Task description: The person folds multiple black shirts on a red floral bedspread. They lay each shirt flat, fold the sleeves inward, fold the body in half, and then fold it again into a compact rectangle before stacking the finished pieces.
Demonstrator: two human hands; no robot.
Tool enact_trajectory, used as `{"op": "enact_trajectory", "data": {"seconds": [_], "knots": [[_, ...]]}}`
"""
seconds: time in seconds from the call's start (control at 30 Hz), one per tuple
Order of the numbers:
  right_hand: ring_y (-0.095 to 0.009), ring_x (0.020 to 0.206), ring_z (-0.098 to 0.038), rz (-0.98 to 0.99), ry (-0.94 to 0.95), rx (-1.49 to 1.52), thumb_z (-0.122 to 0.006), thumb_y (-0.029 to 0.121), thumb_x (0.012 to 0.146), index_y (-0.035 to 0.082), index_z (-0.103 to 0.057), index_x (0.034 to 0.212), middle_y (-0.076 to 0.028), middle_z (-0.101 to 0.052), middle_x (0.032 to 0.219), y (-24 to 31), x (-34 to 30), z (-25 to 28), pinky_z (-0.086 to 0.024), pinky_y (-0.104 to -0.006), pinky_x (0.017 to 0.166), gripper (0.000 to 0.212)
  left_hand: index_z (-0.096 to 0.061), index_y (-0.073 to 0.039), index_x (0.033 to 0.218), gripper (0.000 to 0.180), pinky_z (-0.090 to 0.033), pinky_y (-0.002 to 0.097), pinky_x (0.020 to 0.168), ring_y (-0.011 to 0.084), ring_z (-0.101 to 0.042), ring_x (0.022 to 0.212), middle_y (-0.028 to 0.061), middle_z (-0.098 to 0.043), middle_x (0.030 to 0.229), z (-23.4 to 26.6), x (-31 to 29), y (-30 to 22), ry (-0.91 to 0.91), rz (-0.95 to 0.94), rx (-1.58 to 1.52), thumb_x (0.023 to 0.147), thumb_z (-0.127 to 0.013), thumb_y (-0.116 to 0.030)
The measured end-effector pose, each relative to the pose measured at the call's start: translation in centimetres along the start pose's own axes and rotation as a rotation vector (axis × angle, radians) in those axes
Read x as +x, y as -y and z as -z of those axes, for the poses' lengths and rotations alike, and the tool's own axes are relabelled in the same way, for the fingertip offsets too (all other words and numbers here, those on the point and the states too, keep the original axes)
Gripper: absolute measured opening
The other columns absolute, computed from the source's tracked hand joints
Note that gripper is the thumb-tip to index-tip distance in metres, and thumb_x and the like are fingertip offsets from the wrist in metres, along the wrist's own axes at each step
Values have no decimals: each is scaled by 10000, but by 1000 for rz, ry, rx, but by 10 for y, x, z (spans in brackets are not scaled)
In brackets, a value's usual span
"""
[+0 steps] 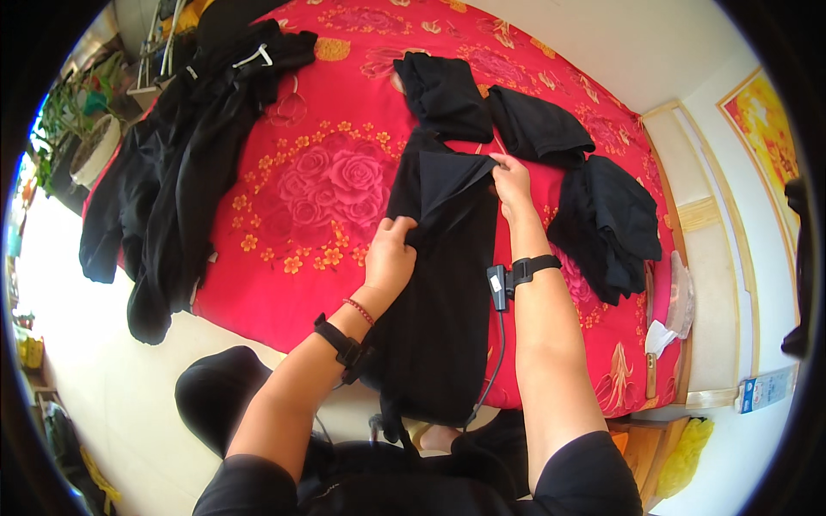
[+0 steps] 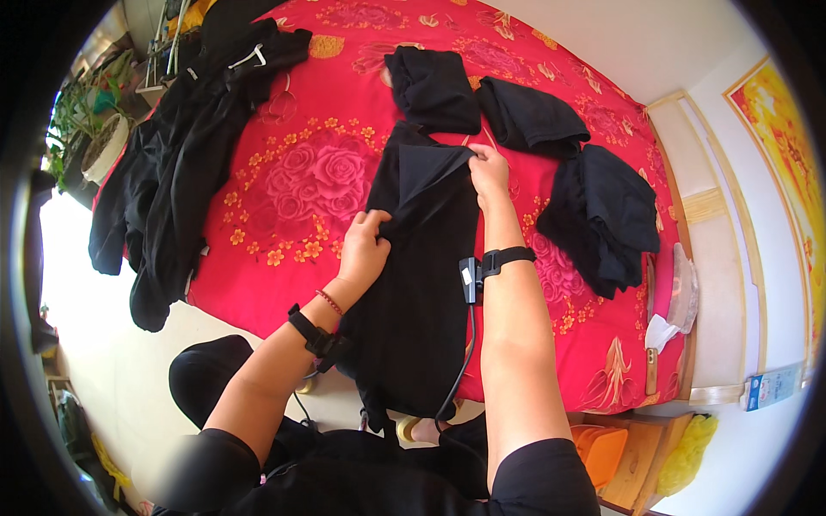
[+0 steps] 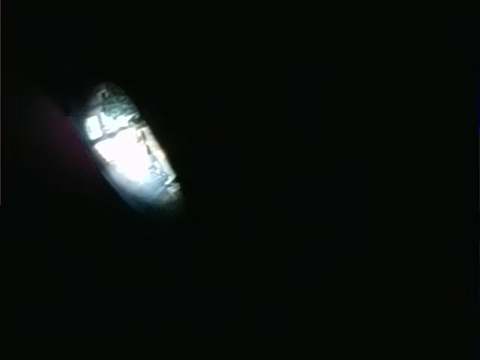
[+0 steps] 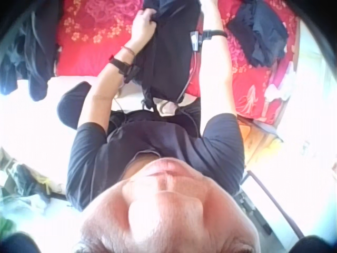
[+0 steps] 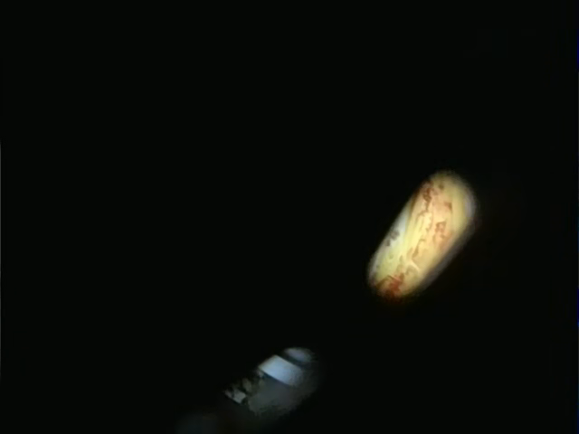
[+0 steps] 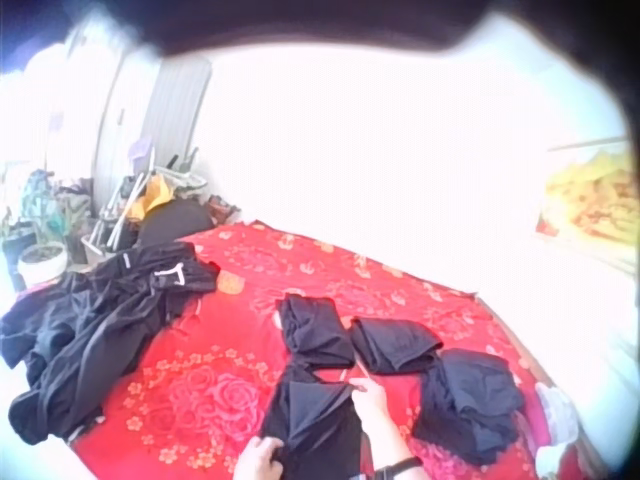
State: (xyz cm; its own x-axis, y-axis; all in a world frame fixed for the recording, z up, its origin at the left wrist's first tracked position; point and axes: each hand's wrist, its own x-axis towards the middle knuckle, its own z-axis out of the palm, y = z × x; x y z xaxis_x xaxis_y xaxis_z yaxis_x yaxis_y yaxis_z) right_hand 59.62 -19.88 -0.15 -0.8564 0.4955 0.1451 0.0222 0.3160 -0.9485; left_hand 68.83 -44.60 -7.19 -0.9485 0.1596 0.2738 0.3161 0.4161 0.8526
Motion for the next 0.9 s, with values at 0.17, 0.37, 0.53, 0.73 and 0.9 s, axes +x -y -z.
{"op": "enact_trajectory", "data": {"seconds": [0.17, 0.37, 0.53, 0.73, 0.9], "knots": [[-224, 844, -700, -516, 245, -197, -596, 291, 985, 97, -658, 1113, -74, -703, 944, -1, -22, 14, -580, -414, 761, 240, -731, -104, 1044, 334, -524, 382, 723, 269, -593, 842, 71, -546, 930, -2, -12, -16, -21, -373, 105, 752, -650, 36], [-229, 906, -680, -499, 311, 548, -637, 412, 964, 40, -570, 1147, -92, -653, 999, 21, -25, -4, -582, -438, 802, 420, -675, -70, 921, 175, -521, 415, 715, 300, -604, 856, 82, -572, 929, -1, 2, -19, 3, -436, 160, 755, -673, -16], [-129, 721, -590, -268, 252, -239, -760, 559, 840, 77, -582, 944, -34, -602, 845, 31, -77, -11, -524, -299, 577, 524, -700, -78, 1131, 351, -542, 441, 748, 369, -629, 841, 159, -565, 938, 0, 3, -18, 128, -317, 10, 789, -652, -13], [-170, 814, -647, -402, 362, -122, -688, 178, 938, -57, -597, 1087, -122, -661, 920, 2, -134, -15, -555, -356, 687, 293, -677, -150, 1254, 467, -569, 453, 763, 377, -653, 877, 161, -569, 968, -2, -11, -9, 259, -206, 197, 800, -662, -41], [-123, 786, -609, -283, 138, 160, -476, 65, 1031, 24, -647, 1119, -18, -667, 939, -12, -133, -12, -500, -309, 739, 196, -638, 13, 1248, 409, -568, 493, 806, 415, -687, 889, 249, -699, 937, -4, -3, 5, 333, -133, 326, 874, -579, -140]]}}
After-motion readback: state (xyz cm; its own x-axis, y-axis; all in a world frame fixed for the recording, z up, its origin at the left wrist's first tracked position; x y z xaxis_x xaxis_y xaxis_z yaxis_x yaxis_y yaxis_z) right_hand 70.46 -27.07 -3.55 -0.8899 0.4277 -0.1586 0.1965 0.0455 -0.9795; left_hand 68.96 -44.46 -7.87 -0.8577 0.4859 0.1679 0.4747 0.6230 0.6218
